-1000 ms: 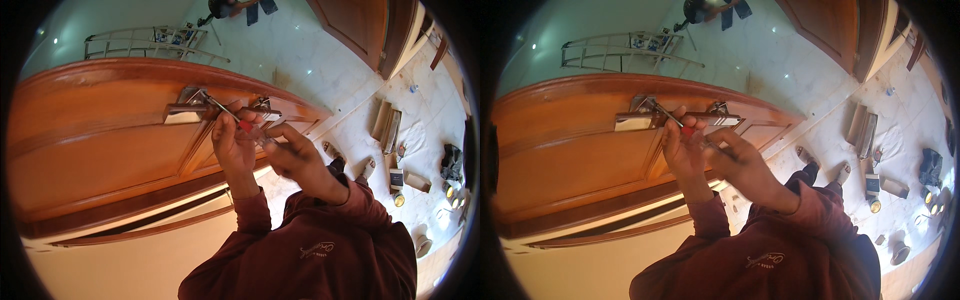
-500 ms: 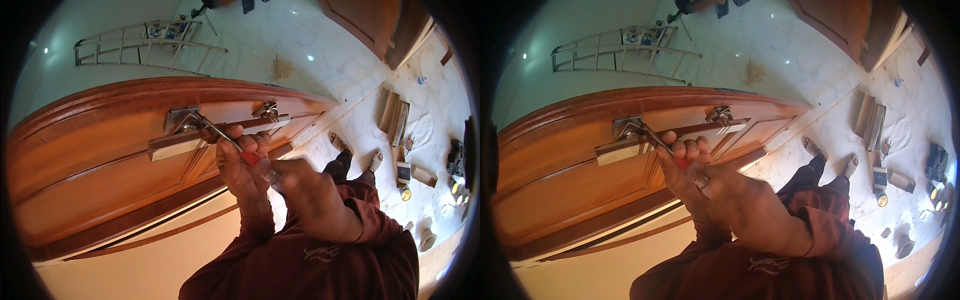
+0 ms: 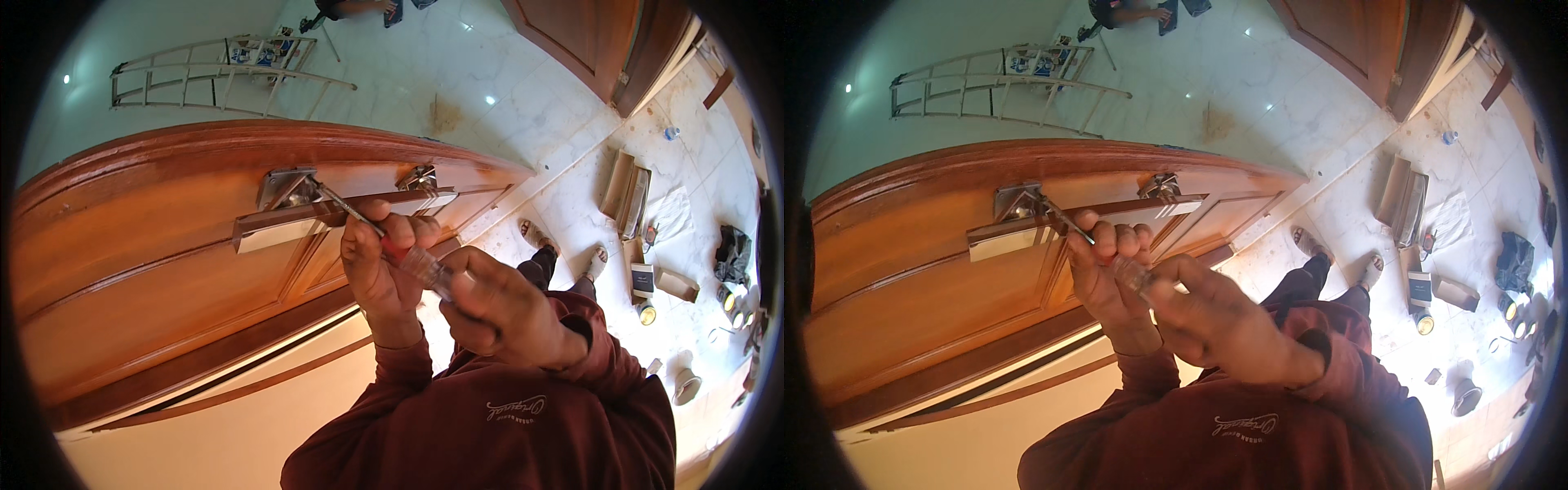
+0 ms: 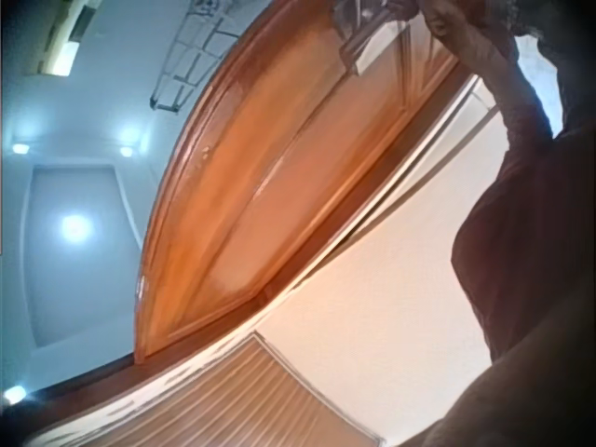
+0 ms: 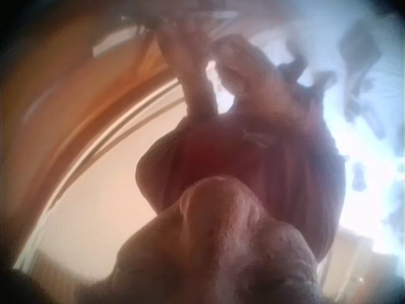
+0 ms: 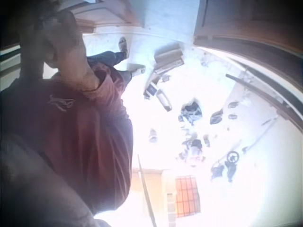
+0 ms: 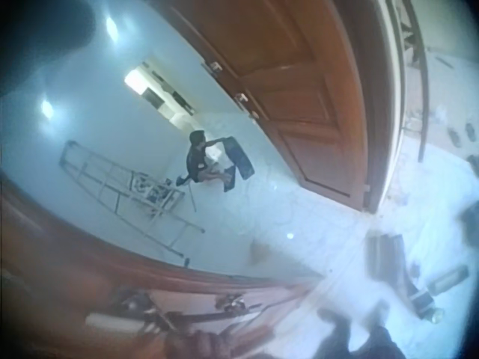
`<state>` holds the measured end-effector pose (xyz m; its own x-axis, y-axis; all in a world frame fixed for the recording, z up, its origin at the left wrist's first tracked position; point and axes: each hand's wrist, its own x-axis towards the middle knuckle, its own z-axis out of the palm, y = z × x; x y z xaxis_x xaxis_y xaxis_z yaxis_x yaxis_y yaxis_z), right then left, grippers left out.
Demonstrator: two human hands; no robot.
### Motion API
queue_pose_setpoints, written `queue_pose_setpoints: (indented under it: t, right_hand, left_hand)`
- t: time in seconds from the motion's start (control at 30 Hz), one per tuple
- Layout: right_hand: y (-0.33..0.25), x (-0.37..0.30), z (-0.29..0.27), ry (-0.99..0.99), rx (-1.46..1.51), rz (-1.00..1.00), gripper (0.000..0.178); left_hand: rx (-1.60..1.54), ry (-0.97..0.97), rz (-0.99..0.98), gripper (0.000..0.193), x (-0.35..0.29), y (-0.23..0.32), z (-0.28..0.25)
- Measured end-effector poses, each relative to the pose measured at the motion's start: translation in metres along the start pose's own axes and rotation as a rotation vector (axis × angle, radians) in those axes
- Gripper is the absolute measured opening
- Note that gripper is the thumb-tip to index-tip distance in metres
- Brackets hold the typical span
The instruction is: The person uses a screwdriver to install a metal door handle on a wooden door. They repeatedly tighten screws on both sides of the handle, occasionally bending down to pick up additional screws from the floor.
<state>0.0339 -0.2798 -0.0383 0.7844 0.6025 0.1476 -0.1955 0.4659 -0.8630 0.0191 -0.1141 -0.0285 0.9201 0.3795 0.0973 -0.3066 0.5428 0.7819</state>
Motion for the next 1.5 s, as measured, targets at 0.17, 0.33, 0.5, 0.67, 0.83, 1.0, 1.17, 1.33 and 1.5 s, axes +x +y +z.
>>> queue_pose_setpoints:
  t: [0.17, 0.33, 0.5, 0.67, 0.83, 1.0, 1.17, 1.33, 1.5]
  right_hand:
    - [-0.007, 0.009, -0.022, -0.067, 0.001, 0.189, 0.034]
    - [-0.006, 0.006, -0.009, -0.049, -0.63, -0.105, 0.037]
    - [-0.003, 0.005, -0.009, -0.107, -0.118, 0.195, 0.034]
    - [-0.004, 0.003, -0.007, -0.018, -0.372, 0.012, 0.036]
    - [0.008, 0.004, -0.001, -0.035, -0.327, 0.006, 0.036]
    - [0.007, 0.013, -0.01, -0.204, 0.876, 0.584, 0.035]
    - [-0.013, 0.005, 0.002, -0.058, 0.283, 0.468, 0.036]
    - [-0.006, 0.009, -0.004, -0.122, 0.567, 0.523, 0.037]
    - [-0.002, 0.016, -0.007, -0.138, 0.523, 0.497, 0.035]
  left_hand:
    - [0.096, 0.039, 0.028, 0.029, -0.001, 0.006, 0.003]
    - [0.055, 0.048, 0.042, 0.031, 0.0, 0.004, 0.004]
    - [0.049, 0.066, 0.043, 0.03, -0.003, 0.003, 0.016]
    - [0.17, 0.112, 0.066, 0.029, -0.002, 0.007, 0.011]
    - [0.066, 0.059, 0.046, 0.03, -0.003, 0.006, 0.015]
    - [0.309, 0.203, 0.051, 0.028, -0.005, 0.011, 0.018]
    - [0.253, 0.205, 0.042, 0.028, -0.003, 0.009, 0.019]
    - [0.153, 0.17, 0.002, 0.027, -0.008, 0.012, 0.023]
    - [0.163, 0.148, 0.034, 0.027, -0.002, 0.011, 0.016]
